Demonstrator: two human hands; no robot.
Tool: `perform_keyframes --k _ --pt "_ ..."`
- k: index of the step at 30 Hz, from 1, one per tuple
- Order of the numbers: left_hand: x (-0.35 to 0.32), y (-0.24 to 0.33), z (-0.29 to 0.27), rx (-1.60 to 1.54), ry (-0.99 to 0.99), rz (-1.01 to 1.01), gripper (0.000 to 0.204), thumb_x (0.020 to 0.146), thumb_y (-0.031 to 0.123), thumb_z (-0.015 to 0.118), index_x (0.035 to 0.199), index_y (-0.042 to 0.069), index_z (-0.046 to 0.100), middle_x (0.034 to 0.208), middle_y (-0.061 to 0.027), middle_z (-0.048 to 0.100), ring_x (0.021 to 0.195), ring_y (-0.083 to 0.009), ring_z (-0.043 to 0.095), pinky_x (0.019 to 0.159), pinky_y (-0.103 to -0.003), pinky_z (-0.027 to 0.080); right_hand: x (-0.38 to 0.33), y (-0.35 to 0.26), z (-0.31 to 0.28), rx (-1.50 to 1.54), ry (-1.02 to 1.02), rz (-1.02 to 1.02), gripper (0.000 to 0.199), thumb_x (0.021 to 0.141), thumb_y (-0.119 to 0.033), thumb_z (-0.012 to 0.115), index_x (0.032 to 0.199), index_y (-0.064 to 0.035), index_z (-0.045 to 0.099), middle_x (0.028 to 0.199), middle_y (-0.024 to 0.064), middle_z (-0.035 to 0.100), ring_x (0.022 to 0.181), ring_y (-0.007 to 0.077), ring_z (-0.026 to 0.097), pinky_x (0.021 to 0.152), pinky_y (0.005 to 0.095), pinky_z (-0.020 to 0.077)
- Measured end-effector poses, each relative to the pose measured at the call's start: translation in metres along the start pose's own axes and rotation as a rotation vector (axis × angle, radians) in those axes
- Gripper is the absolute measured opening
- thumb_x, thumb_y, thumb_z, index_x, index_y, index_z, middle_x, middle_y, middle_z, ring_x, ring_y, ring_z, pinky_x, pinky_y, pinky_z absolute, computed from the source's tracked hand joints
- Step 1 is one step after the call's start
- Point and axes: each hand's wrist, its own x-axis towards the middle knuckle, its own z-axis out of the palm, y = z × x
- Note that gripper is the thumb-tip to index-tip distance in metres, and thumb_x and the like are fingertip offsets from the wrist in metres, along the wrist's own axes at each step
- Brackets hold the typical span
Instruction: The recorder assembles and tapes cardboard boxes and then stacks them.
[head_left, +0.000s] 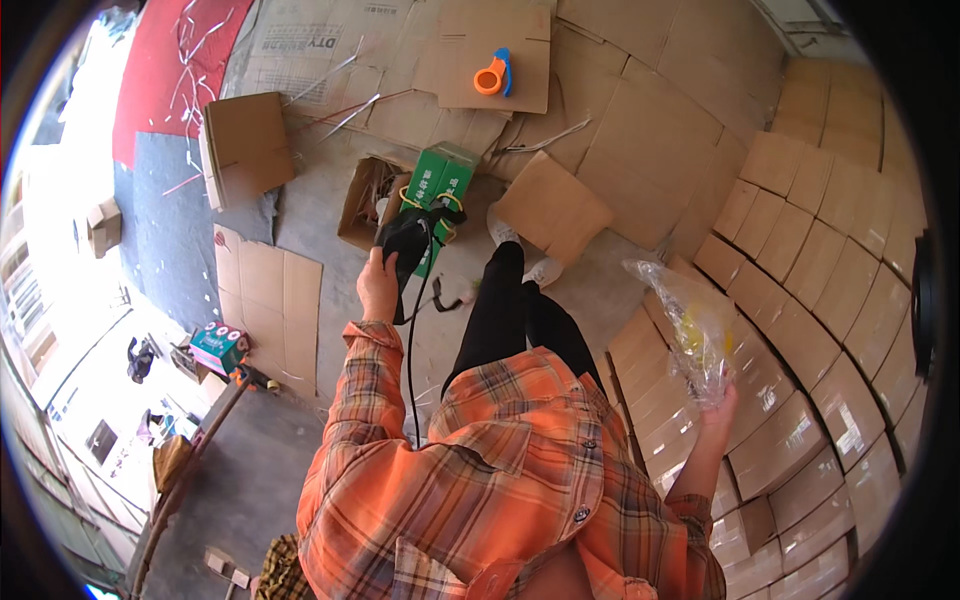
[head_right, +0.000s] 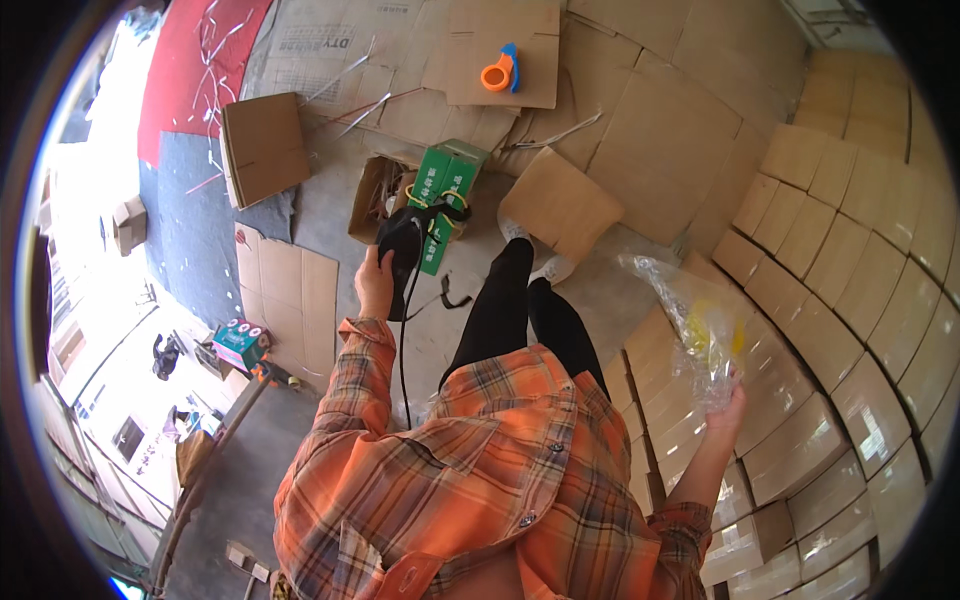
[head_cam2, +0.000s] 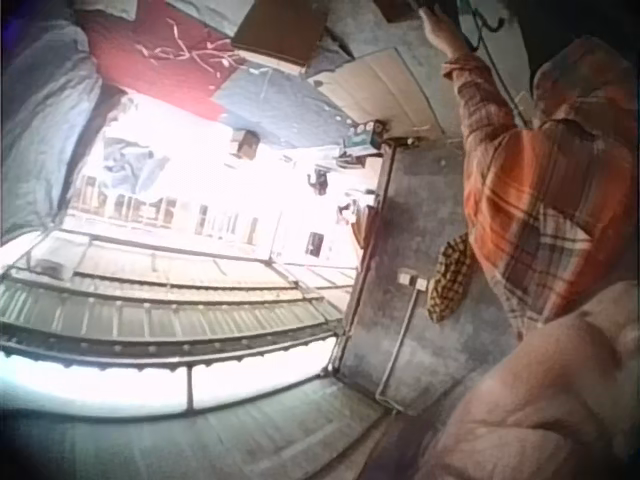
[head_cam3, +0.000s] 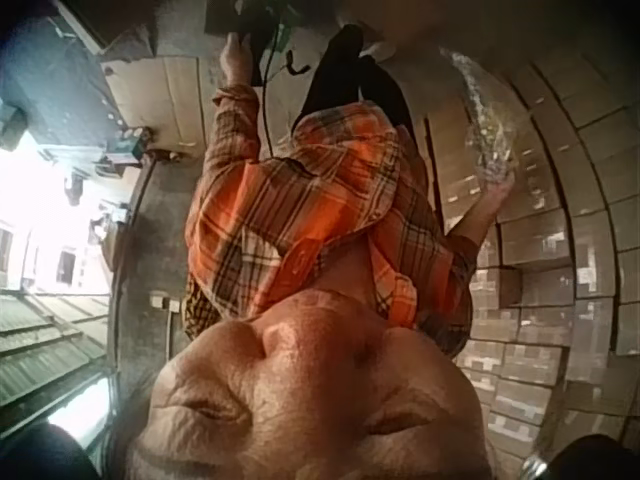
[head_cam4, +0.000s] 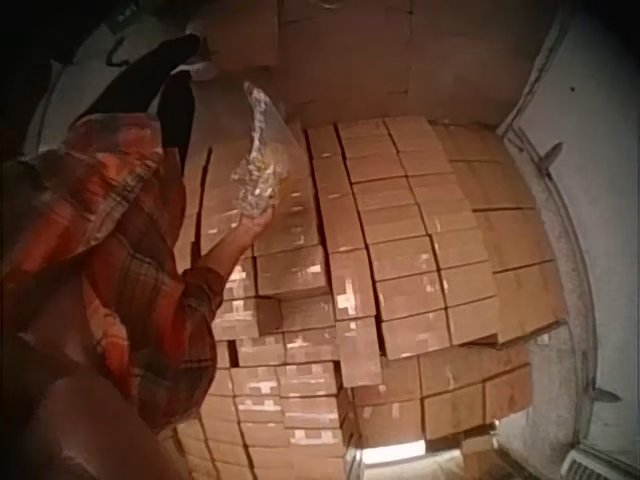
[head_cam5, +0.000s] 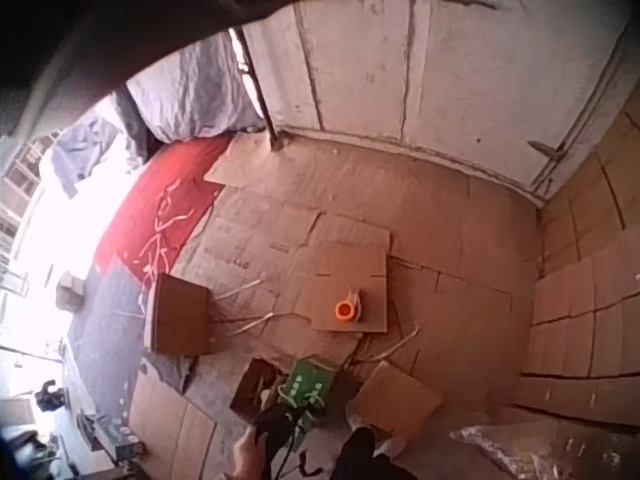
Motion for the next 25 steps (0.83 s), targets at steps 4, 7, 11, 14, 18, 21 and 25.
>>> perform_keyframes --k 4,7,11,14,18,21,25 --pt "0.039 -0.009 0.038 0.113 -0.141 -0.009 0.024 0.091 0.031 0.053 0.094 0.007 0.048 0.079 -0.0199 0.062 0.075 -0.0422 0.059 0.061 -0.050 0.046 -0.019 -0.004 0.008 -0.020 0.086 0.048 0.026 0.093 -0.027 0.050 0.103 -0.0064 0.062 0.097 0.0100 0.066 0.087 0.0235 0.064 0.076 0.0390 0.0528" --pt "0.061 -0.016 0.061 0.140 -0.182 -0.002 0.025 0.092 0.033 0.051 0.093 0.008 0.046 0.078 -0.0192 0.062 0.074 -0.0418 0.059 0.061 -0.051 0.046 -0.020 -0.004 0.038 -0.054 0.166 0.030 0.023 0.092 -0.027 0.053 0.100 -0.0072 0.062 0.095 0.0087 0.066 0.083 0.0227 0.064 0.072 0.0368 0.0534" --pt "0.084 -0.017 0.096 0.187 -0.225 -0.041 0.026 0.092 0.033 0.050 0.092 0.008 0.044 0.078 -0.0189 0.062 0.073 -0.0416 0.059 0.060 -0.051 0.047 -0.024 -0.015 0.062 -0.090 0.171 0.077 0.020 0.092 -0.027 0.054 0.096 -0.0091 0.061 0.094 0.0081 0.066 0.084 0.0223 0.064 0.073 0.0372 0.0532" --pt "0.096 -0.019 0.122 0.198 -0.244 -0.078 0.026 0.093 0.032 0.050 0.092 0.007 0.044 0.078 -0.0192 0.062 0.073 -0.0415 0.060 0.060 -0.051 0.047 -0.015 -0.022 0.080 -0.144 0.226 0.064 0.019 0.092 -0.027 0.054 0.094 -0.0099 0.062 0.094 0.0076 0.066 0.085 0.0215 0.064 0.075 0.0375 0.0528" --pt "0.097 -0.024 0.150 0.243 -0.296 -0.134 0.025 0.092 0.030 0.050 0.093 0.006 0.044 0.080 -0.0193 0.062 0.075 -0.0421 0.060 0.063 -0.051 0.047 0.007 -0.036 0.103 -0.181 0.245 0.057 0.019 0.092 -0.027 0.054 0.093 -0.0097 0.062 0.092 0.0063 0.066 0.085 0.0204 0.063 0.076 0.0366 0.0522" --pt "0.097 -0.017 0.159 0.239 -0.288 -0.224 0.025 0.090 0.028 0.054 0.094 0.006 0.045 0.087 -0.0208 0.061 0.081 -0.0422 0.059 0.067 -0.051 0.047 0.040 -0.054 0.112 -0.189 0.253 0.049 0.019 0.092 -0.027 0.055 0.092 -0.0097 0.062 0.092 0.0056 0.066 0.086 0.0205 0.063 0.078 0.0369 0.0515" --pt "0.092 -0.014 0.165 0.277 -0.335 -0.211 0.027 0.086 0.027 0.059 0.098 0.006 0.046 0.099 -0.0227 0.059 0.090 -0.0412 0.058 0.072 -0.050 0.046 0.105 -0.084 0.132 -0.257 0.040 0.147 0.019 0.091 -0.029 0.056 0.094 -0.0107 0.062 0.093 0.0056 0.066 0.089 0.0195 0.062 0.084 0.0372 0.0497"
